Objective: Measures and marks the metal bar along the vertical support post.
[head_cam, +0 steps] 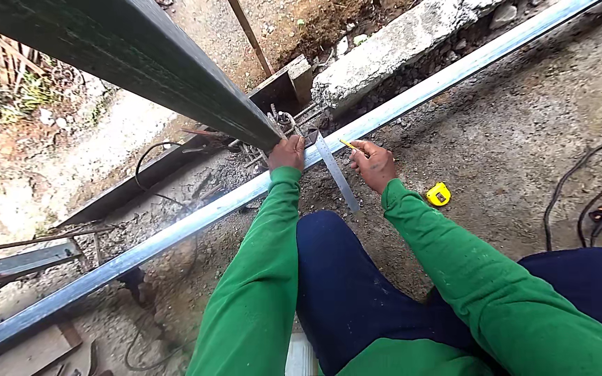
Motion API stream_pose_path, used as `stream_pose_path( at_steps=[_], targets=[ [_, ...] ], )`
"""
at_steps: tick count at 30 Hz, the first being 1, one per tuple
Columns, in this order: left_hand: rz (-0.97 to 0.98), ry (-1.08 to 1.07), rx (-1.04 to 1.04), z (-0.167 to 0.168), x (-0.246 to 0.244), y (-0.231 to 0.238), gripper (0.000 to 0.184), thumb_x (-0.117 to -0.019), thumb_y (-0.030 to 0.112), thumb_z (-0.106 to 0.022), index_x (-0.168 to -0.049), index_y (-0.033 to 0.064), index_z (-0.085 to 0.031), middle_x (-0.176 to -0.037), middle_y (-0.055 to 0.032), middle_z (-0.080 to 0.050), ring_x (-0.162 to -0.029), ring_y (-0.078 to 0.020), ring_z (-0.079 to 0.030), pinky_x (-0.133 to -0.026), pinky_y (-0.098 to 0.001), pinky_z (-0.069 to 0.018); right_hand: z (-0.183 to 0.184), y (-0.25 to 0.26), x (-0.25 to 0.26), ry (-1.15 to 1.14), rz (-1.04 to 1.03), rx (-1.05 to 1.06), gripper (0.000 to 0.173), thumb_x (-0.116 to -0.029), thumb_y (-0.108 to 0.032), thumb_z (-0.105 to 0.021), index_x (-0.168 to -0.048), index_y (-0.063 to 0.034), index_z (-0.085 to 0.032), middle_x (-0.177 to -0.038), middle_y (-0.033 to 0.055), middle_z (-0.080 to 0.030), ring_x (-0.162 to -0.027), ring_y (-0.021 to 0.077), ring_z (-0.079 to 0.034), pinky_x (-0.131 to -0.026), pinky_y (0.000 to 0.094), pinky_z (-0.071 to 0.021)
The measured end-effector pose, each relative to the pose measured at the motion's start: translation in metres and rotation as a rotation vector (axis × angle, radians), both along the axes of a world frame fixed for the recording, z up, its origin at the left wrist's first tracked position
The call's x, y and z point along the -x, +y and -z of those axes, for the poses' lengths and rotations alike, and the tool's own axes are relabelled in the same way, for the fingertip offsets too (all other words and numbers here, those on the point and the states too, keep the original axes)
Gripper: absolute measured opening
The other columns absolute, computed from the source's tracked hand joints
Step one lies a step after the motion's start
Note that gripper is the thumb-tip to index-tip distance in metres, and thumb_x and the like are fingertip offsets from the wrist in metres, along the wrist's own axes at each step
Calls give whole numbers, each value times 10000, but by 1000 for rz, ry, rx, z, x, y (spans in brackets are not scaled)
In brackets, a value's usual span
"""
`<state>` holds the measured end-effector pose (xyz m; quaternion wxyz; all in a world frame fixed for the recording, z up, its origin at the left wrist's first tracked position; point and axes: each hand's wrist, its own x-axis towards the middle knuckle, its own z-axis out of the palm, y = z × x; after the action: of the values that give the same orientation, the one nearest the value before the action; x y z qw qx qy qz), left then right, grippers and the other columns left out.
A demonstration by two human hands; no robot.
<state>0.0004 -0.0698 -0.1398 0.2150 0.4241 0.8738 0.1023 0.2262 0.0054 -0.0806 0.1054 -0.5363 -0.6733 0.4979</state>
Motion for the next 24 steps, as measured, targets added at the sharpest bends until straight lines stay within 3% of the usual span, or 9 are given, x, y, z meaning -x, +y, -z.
stream_pose_path(
  at_steps=[3, 8, 18, 22, 24],
  targets=[
    [0, 10, 7, -1, -1, 0, 452, -1096, 507, -348, -1353, 305, -660, -1212, -125, -706, -1169, -340, -662, -908, -615, -519, 1, 8, 14, -81, -101, -57, 328, -1063, -256, -536, -1330, -121, -670, -1061, 72, -760, -883, 195, -747, -849, 439, -613],
    [-7, 23, 17, -3, -3, 0, 447, -1091, 515, -358, -1353, 316, -661, -1219, -102, -712, -1177, -326, -664, -923, -608, -521, -6, 15, 37, -277, -257, -149, 336, -1070, -294, -501, -1324, -172, -684, -1060, 100, -762, -967, 279, -736, -889, 522, -569],
    [17, 31, -13, -4, -3, -1, 434, -1095, 480, -365, -1325, 284, -676, -1173, -115, -719, -1153, -327, -669, -930, -589, -518, -12, 23, 53, -387, -505, -258, 349, -1082, -275, -445, -1283, -147, -701, -1102, 119, -752, -1059, 322, -719, -914, 556, -561],
    [23, 55, -17, -5, -3, 0, 431, -1094, 479, -369, -1323, 289, -680, -1151, -116, -722, -1125, -327, -680, -912, -581, -523, -42, 13, 26, -536, -815, -231, 263, -1042, -216, -498, -1018, -66, -713, -930, 187, -718, -942, 405, -710, -789, 629, -558],
    [25, 57, -17, -5, -2, -1, 436, -1094, 485, -365, -1322, 286, -679, -1148, -119, -721, -1124, -331, -679, -914, -583, -523, -50, -2, 6, -643, -867, -128, 226, -1023, -215, -540, -1029, -108, -739, -935, 161, -727, -936, 386, -712, -780, 623, -562]
  ],
)
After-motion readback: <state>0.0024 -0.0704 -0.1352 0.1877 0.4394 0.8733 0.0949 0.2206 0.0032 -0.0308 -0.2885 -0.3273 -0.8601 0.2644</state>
